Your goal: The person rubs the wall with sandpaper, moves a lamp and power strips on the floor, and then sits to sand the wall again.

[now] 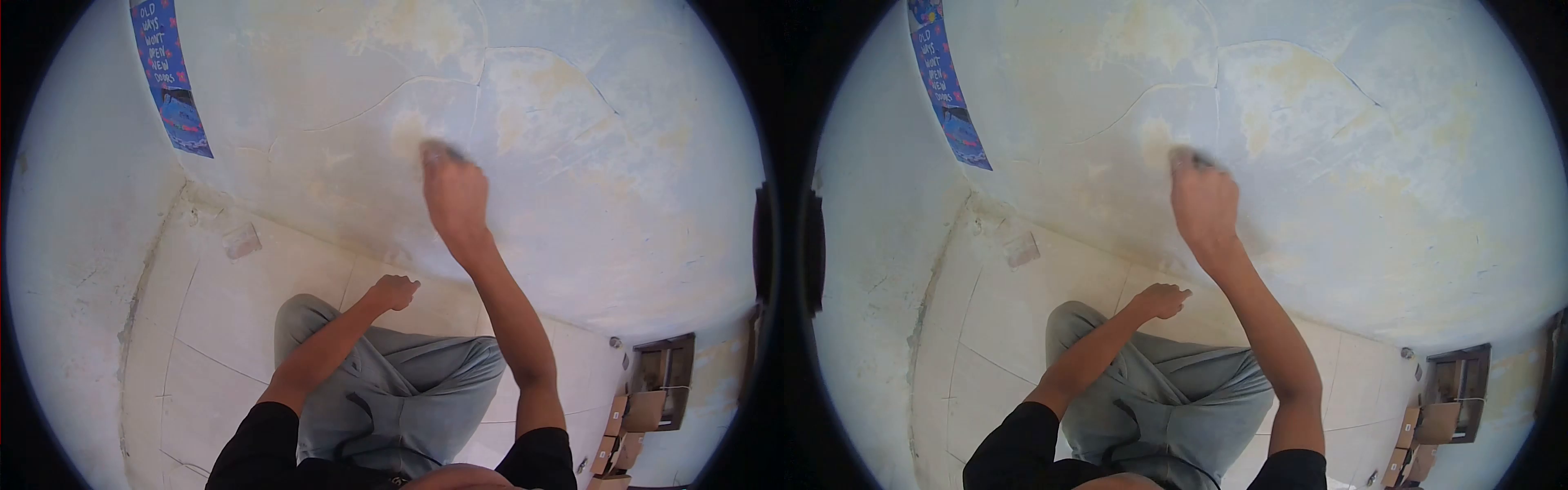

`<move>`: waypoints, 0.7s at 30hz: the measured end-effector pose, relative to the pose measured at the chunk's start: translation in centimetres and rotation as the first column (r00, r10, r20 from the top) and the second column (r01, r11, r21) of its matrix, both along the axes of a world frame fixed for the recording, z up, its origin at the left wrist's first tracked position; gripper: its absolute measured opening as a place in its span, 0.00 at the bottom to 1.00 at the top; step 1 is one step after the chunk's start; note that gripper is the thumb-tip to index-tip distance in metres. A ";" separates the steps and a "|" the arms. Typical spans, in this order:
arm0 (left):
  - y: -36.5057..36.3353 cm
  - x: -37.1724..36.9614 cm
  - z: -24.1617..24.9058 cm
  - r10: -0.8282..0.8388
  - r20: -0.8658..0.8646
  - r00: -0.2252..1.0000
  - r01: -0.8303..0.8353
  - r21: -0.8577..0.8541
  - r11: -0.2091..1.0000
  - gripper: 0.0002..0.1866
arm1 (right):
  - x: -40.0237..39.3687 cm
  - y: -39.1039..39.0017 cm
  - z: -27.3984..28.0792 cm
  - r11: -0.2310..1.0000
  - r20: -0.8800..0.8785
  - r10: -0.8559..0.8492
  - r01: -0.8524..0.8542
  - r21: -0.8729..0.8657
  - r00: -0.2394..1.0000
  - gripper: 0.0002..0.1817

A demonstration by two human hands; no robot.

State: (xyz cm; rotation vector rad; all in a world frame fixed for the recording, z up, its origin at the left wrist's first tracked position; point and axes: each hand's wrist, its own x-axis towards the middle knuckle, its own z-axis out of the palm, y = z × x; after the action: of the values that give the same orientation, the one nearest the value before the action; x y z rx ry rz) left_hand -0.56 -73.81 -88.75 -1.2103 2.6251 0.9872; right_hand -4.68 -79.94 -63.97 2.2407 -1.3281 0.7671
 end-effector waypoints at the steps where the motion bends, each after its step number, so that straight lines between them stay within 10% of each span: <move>1: 0.0 0.0 0.2 -0.002 0.003 1.000 0.002 -0.001 1.000 0.23 | -0.2 0.0 0.0 1.000 0.003 -0.002 0.002 -0.001 1.000 0.09; 4: -0.1 0.1 0.3 -0.010 -0.002 1.000 0.010 0.025 1.000 0.22 | -0.3 0.3 1.4 0.997 0.203 -0.077 0.081 -0.014 0.976 0.09; 17: 0.3 0.1 -0.5 0.008 -0.060 0.998 -0.013 -0.090 0.996 0.17 | -0.2 0.5 0.7 0.974 0.068 -0.090 0.073 0.214 0.994 0.09; 21: 0.2 0.0 -0.6 0.026 -0.090 0.996 -0.034 -0.088 0.996 0.17 | -0.1 0.3 -0.3 0.999 0.136 0.011 -0.017 0.048 0.991 0.09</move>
State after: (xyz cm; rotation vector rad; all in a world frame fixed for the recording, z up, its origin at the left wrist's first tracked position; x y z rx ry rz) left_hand -0.51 -73.59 -89.34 -1.2567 2.7548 0.9596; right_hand -4.80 -79.60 -64.26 2.2727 -1.4089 0.9160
